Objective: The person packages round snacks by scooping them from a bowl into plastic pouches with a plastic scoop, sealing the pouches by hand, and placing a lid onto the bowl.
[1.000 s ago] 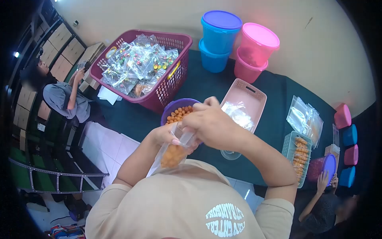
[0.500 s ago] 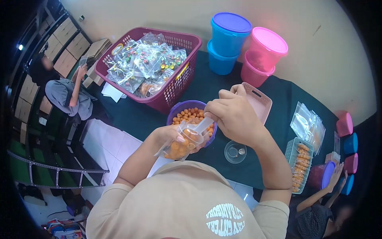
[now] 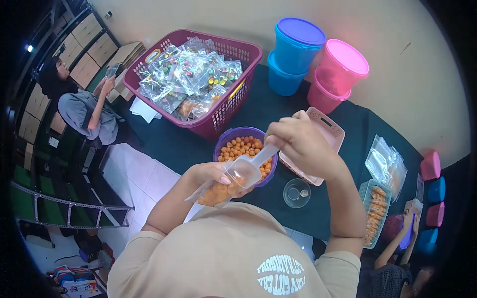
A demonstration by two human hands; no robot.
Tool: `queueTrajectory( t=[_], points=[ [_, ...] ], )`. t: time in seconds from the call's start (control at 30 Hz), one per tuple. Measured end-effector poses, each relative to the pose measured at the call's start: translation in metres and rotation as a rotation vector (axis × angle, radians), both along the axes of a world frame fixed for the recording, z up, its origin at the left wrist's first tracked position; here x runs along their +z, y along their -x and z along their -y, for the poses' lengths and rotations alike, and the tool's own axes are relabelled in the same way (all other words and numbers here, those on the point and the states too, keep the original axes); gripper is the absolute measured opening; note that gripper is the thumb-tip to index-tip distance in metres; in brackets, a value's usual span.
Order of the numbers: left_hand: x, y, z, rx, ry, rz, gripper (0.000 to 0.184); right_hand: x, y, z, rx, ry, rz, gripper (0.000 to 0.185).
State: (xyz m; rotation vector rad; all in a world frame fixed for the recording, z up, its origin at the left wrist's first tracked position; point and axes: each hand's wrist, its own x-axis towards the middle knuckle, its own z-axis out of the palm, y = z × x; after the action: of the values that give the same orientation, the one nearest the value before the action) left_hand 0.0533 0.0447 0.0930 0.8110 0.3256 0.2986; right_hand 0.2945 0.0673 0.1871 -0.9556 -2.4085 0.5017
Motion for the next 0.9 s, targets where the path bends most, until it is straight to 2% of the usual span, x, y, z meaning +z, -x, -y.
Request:
queueTrajectory(
  t=[0.03, 0.1, 0.13, 0.17, 0.23, 0.3, 0.4, 0.47, 0.5, 0.57, 0.6, 0.63, 0.7, 0.77, 0.83, 0.9],
  points=[
    [-0.002, 0.001, -0.001, -0.022, -0.002, -0.001, 0.061, -0.004, -0.006, -0.005, -0.001, 0.002, 0.0, 0.012],
    [-0.002, 0.002, -0.002, -0.045, -0.008, -0.001, 0.062, -0.01, -0.019, -0.018, -0.014, 0.217, -0.274, 0.017],
    [0.0, 0.002, -0.001, -0.006, 0.011, -0.005, 0.064, -0.015, -0.023, -0.022, -0.059, 0.09, -0.235, 0.021],
    [0.0, 0.002, 0.0, 0.034, 0.032, -0.009, 0.065, -0.02, -0.023, -0.022, -0.06, 0.09, -0.234, 0.021],
    [-0.008, 0.003, -0.001, 0.011, 0.032, -0.017, 0.067, -0.028, -0.018, -0.015, -0.082, 0.262, -0.227, 0.022],
    [-0.014, 0.002, 0.0, -0.019, 0.033, -0.024, 0.07, -0.044, -0.012, -0.011, -0.127, 0.305, -0.244, 0.02],
    [-0.019, 0.004, 0.0, 0.072, 0.082, -0.119, 0.073, -0.046, -0.017, -0.009, -0.132, 0.352, -0.267, 0.021],
    [-0.026, 0.013, -0.004, 0.09, -0.014, -0.13, 0.076, -0.044, -0.034, -0.007, -0.241, 0.356, -0.428, 0.024],
    [-0.031, 0.016, -0.006, 0.088, -0.015, -0.131, 0.076, -0.047, -0.043, -0.005, -0.284, 0.436, -0.602, 0.026],
    [-0.045, 0.025, -0.01, 0.216, -0.206, -0.077, 0.079, -0.047, -0.056, 0.001, -0.364, 0.267, -0.601, 0.028],
    [-0.046, 0.028, -0.01, 0.268, -0.231, -0.039, 0.082, -0.052, -0.059, 0.004, -0.37, 0.264, -0.604, 0.028],
    [-0.047, 0.03, -0.008, 0.26, -0.232, -0.039, 0.082, -0.059, -0.061, 0.008, -0.444, 0.255, -0.577, 0.028],
    [-0.044, 0.032, -0.001, 0.567, -0.354, -0.073, 0.085, -0.066, -0.053, 0.021, -0.567, 0.24, -0.522, 0.029],
    [-0.047, 0.041, 0.0, 0.613, -0.394, -0.128, 0.089, -0.104, -0.041, 0.027, -0.69, 0.194, -0.397, 0.023],
    [-0.058, 0.05, -0.003, 0.689, -0.454, -0.202, 0.078, -0.137, -0.018, 0.036, -0.741, -0.087, 0.027, 0.016],
    [-0.053, 0.05, 0.0, 0.747, -0.438, -0.222, 0.074, -0.164, -0.014, 0.043, -0.766, -0.149, -0.017, 0.014]
  ],
)
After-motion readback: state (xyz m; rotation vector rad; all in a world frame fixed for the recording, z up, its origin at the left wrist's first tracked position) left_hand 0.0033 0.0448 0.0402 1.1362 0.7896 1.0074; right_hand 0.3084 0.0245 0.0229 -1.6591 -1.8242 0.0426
